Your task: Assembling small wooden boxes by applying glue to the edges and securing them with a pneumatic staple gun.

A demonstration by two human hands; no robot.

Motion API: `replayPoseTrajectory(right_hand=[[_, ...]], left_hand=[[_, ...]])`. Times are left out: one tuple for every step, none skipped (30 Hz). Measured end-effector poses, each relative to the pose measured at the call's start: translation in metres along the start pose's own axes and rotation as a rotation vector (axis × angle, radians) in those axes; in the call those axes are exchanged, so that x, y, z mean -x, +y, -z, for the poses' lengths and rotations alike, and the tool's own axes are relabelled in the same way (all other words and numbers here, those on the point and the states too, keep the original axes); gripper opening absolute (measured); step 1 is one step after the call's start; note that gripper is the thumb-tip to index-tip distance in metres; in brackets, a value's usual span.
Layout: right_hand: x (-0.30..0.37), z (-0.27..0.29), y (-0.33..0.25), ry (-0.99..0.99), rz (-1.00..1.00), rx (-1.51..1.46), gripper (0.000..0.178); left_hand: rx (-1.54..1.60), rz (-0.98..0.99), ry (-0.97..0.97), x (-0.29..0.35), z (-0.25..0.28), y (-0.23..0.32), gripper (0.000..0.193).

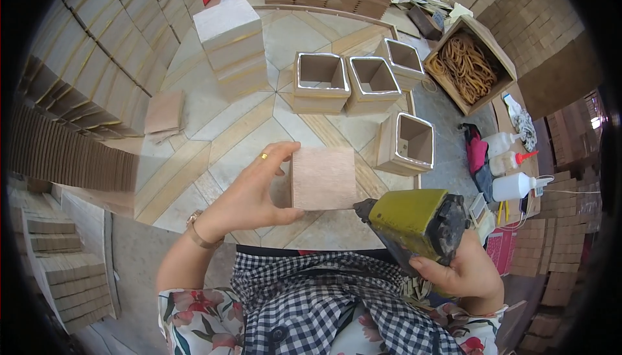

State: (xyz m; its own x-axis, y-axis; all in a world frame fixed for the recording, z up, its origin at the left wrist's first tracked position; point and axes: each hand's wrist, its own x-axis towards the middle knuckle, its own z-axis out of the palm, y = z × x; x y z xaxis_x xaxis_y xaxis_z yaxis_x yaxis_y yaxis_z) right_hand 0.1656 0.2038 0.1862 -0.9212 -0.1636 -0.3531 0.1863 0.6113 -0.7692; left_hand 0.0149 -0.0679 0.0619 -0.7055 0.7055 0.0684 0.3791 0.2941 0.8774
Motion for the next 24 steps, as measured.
replayPoseTrajectory(right_hand=[[-0.002, 0.001, -0.001, 0.002, 0.007, 0.004, 0.03], [-0.004, 0.001, -0.003, 0.026, -0.031, -0.088, 0.028], [-0.006, 0.001, -0.003, 0.055, -0.072, -0.177, 0.026], [-0.003, 0.008, 0.007, -0.024, -0.202, -0.324, 0.024], [-0.006, 0.009, 0.005, 0.041, -0.172, -0.396, 0.023], [-0.007, 0.009, 0.003, 0.105, -0.145, -0.472, 0.023], [-0.012, 0.011, 0.0, 0.128, -0.149, -0.497, 0.024], [-0.017, 0.012, 0.001, 0.144, -0.117, -0.452, 0.025], [-0.025, 0.012, 0.002, 0.161, -0.082, -0.408, 0.026], [-0.033, 0.012, -0.002, 0.188, -0.08, -0.392, 0.026], [-0.039, 0.013, -0.003, 0.19, -0.079, -0.391, 0.026], [-0.044, 0.014, -0.002, 0.183, -0.075, -0.404, 0.025], [-0.049, 0.015, -0.001, 0.175, -0.071, -0.417, 0.025], [-0.053, 0.017, 0.0, 0.168, -0.079, -0.406, 0.023], [-0.056, 0.017, -0.001, 0.167, -0.079, -0.406, 0.023], [-0.059, 0.017, -0.003, 0.162, -0.082, -0.399, 0.023], [-0.06, 0.018, -0.003, 0.156, -0.086, -0.391, 0.023], [-0.061, 0.018, -0.004, 0.156, -0.087, -0.391, 0.023], [-0.062, 0.018, -0.004, 0.148, -0.09, -0.382, 0.024], [-0.063, 0.019, -0.004, 0.14, -0.094, -0.374, 0.024], [-0.063, 0.019, -0.004, 0.14, -0.095, -0.373, 0.024], [-0.062, 0.019, -0.004, 0.143, -0.106, -0.37, 0.024], [-0.062, 0.019, -0.004, 0.147, -0.117, -0.366, 0.024], [-0.063, 0.019, -0.005, 0.145, -0.118, -0.366, 0.024]], left_hand=[[-0.004, -0.004, 0.006, 0.001, 0.001, -0.001, 0.092], [-0.002, 0.013, -0.012, 0.002, 0.003, -0.002, 0.092], [0.004, 0.024, -0.032, 0.002, 0.005, -0.005, 0.093], [0.002, 0.016, -0.028, 0.002, 0.005, -0.009, 0.093], [0.036, 0.011, -0.026, 0.002, 0.006, -0.013, 0.094], [0.071, 0.009, -0.028, 0.003, 0.006, -0.015, 0.095], [0.073, 0.007, -0.028, 0.003, 0.006, -0.015, 0.095], [0.05, -0.017, -0.022, 0.003, 0.005, -0.015, 0.094], [0.026, -0.043, -0.015, 0.002, 0.006, -0.016, 0.093], [0.025, -0.046, -0.015, 0.001, 0.007, -0.017, 0.093], [0.023, -0.061, -0.009, 0.0, 0.007, -0.018, 0.092], [0.023, -0.074, -0.002, 0.0, 0.007, -0.019, 0.09], [0.024, -0.075, 0.0, 0.0, 0.006, -0.019, 0.09], [0.021, -0.085, 0.023, -0.001, 0.005, -0.02, 0.092], [0.017, -0.092, 0.047, -0.001, 0.004, -0.021, 0.094], [0.018, -0.091, 0.048, 0.0, 0.003, -0.022, 0.094], [0.022, -0.092, 0.052, 0.0, 0.003, -0.022, 0.093], [0.026, -0.094, 0.057, 0.0, 0.002, -0.023, 0.092], [0.027, -0.095, 0.057, 0.0, 0.002, -0.023, 0.092], [0.029, -0.09, 0.055, 0.0, 0.002, -0.022, 0.092], [0.031, -0.085, 0.053, 0.0, 0.002, -0.022, 0.091], [0.033, -0.084, 0.053, 0.0, 0.002, -0.023, 0.091], [0.039, -0.091, 0.057, 0.0, 0.001, -0.024, 0.091], [0.045, -0.095, 0.062, 0.0, 0.001, -0.024, 0.091]])
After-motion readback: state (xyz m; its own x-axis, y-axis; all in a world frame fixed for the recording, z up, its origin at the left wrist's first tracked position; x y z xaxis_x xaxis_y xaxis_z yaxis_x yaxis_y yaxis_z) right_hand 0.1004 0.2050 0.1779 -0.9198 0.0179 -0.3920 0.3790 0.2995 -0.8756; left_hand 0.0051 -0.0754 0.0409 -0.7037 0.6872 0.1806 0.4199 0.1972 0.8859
